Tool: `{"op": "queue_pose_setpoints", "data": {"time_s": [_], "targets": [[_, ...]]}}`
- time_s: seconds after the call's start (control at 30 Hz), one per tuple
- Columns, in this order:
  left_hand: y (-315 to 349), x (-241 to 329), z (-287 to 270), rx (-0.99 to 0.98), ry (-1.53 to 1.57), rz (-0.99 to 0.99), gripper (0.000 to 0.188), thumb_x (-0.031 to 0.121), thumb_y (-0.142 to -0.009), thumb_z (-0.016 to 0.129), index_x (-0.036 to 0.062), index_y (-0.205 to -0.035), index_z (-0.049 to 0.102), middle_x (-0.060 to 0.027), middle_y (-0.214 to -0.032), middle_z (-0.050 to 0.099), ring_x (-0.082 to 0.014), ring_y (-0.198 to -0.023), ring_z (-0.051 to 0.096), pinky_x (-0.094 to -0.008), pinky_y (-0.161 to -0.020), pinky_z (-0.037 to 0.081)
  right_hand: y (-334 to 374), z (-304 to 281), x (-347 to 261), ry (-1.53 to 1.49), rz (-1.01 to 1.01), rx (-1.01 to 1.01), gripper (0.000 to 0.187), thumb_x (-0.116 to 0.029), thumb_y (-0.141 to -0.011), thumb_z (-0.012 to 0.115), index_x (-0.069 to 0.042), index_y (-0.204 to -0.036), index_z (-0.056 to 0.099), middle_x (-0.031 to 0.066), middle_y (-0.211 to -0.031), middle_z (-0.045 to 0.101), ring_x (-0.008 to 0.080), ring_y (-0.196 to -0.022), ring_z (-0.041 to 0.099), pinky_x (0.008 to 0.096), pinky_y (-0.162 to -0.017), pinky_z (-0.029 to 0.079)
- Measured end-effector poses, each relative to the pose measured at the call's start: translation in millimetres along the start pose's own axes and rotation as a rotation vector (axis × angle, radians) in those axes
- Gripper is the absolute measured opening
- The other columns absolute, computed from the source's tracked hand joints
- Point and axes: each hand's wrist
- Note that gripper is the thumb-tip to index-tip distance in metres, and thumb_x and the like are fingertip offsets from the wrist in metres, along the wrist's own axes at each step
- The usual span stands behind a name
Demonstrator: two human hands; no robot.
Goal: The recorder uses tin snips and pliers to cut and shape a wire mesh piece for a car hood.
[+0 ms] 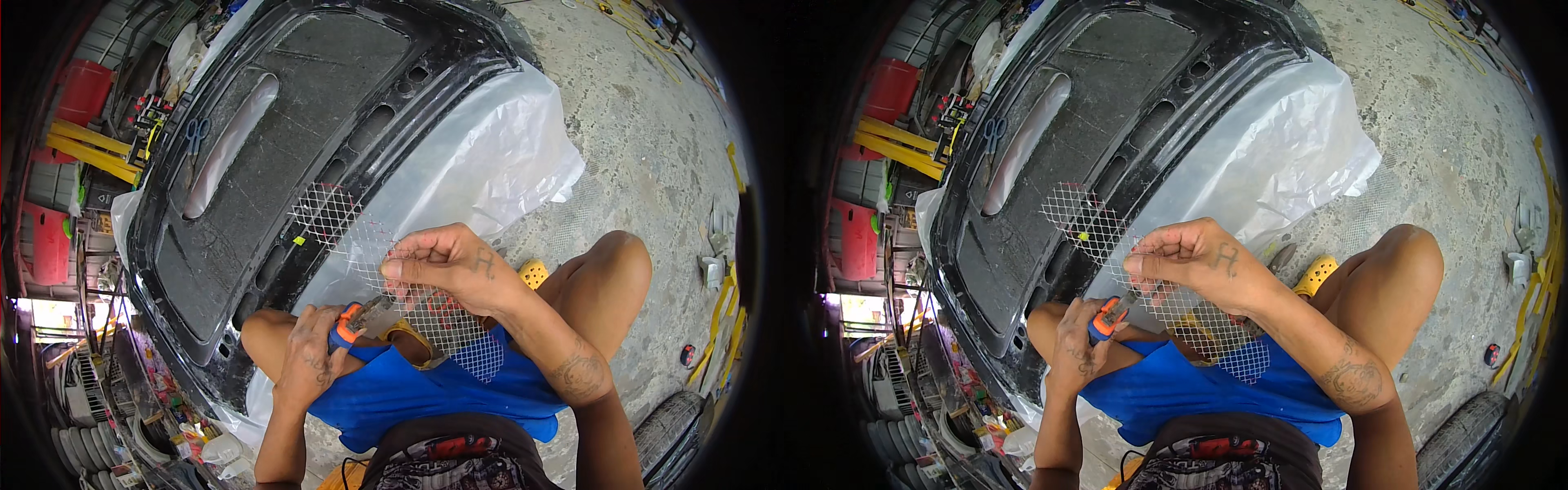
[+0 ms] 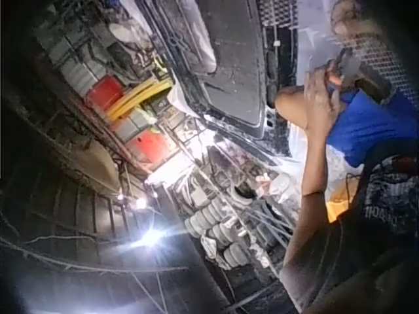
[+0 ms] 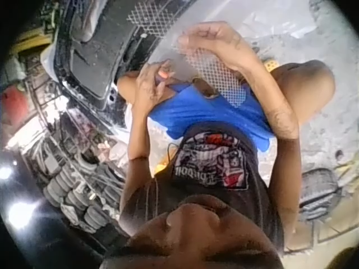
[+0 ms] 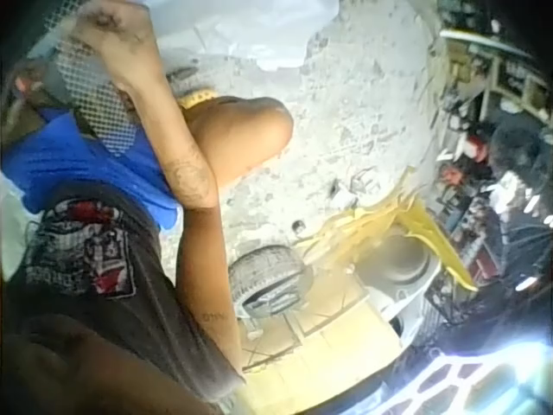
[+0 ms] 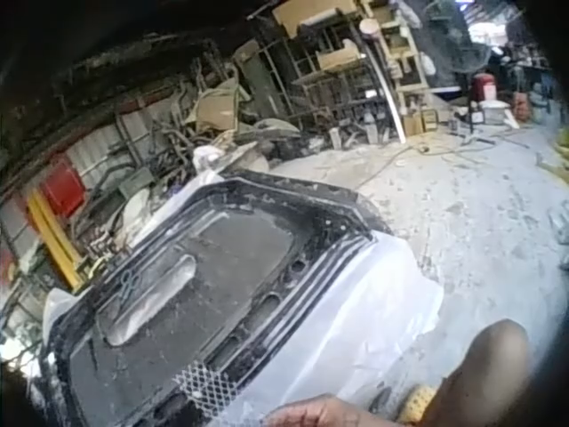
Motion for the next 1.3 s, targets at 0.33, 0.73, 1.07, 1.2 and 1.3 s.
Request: {"op": "queue_pose_setpoints", "data": {"time_s": [0.33, 0.73, 1.07, 1.2, 1.3], "targets": [[1, 3, -2, 0.051, -0.008, -0.045, 0.048, 0.005, -0.073, 0.068, -0.0043, -0.119, 0.059, -0.0214, -0.109, 0.061, -0.0423, -0.098, 0.056, -0.0458, -0.087, 0.046, 0, 0, -3, 0.041, -0.019, 0.011, 0.017, -0.012, -0.094, 0.071, 0.002, -0.103, 0.072, 0.0073, -0.086, 0.072, 0.0111, -0.075, 0.067, 0.0253, -0.07, 0.056], [1, 8, -3, 0.001, -0.051, -0.032, 0.043, 0.005, -0.076, 0.067, -0.0043, -0.116, 0.057, -0.0217, -0.109, 0.06, -0.0438, -0.095, 0.055, -0.0478, -0.084, 0.046, 2, 6, -9, 0.154, -0.03, 0.06, 0.017, -0.014, -0.094, 0.071, 0.001, -0.102, 0.072, 0.0052, -0.084, 0.072, 0.009, -0.071, 0.066, 0.0234, -0.065, 0.054], [0, 11, -1, -0.02, -0.073, -0.043, 0.043, 0.0, -0.073, 0.068, -0.0056, -0.115, 0.057, -0.0226, -0.108, 0.059, -0.0446, -0.097, 0.053, -0.0474, -0.087, 0.045, 1, 5, -5, 0.231, -0.088, 0.116, 0.016, -0.015, -0.093, 0.073, -0.001, -0.102, 0.073, 0.0039, -0.086, 0.074, 0.0068, -0.07, 0.068, 0.019, -0.057, 0.048], [0, 10, 1, -0.033, -0.077, -0.074, 0.043, 0.001, -0.073, 0.069, -0.0058, -0.113, 0.057, -0.0225, -0.107, 0.059, -0.0441, -0.096, 0.053, -0.0467, -0.087, 0.045, 3, 8, -8, 0.215, -0.052, 0.131, 0.021, -0.016, -0.094, 0.071, 0.003, -0.103, 0.072, 0.0051, -0.086, 0.072, 0.008, -0.077, 0.066, 0.0243, -0.065, 0.057], [1, 9, 2, -0.044, -0.079, -0.086, 0.041, 0.001, -0.073, 0.069, -0.0056, -0.112, 0.057, -0.0224, -0.106, 0.059, -0.0439, -0.096, 0.053, -0.0465, -0.086, 0.045, 3, 9, -6, 0.228, -0.054, 0.154, 0.016, -0.015, -0.093, 0.073, -0.001, -0.102, 0.073, 0.0035, -0.086, 0.074, 0.0057, -0.072, 0.067, 0.0187, -0.058, 0.048]]}}
Point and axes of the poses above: each hand's wrist, its own y-axis away from the middle knuckle, its own z-axis out of the palm, x = y × z
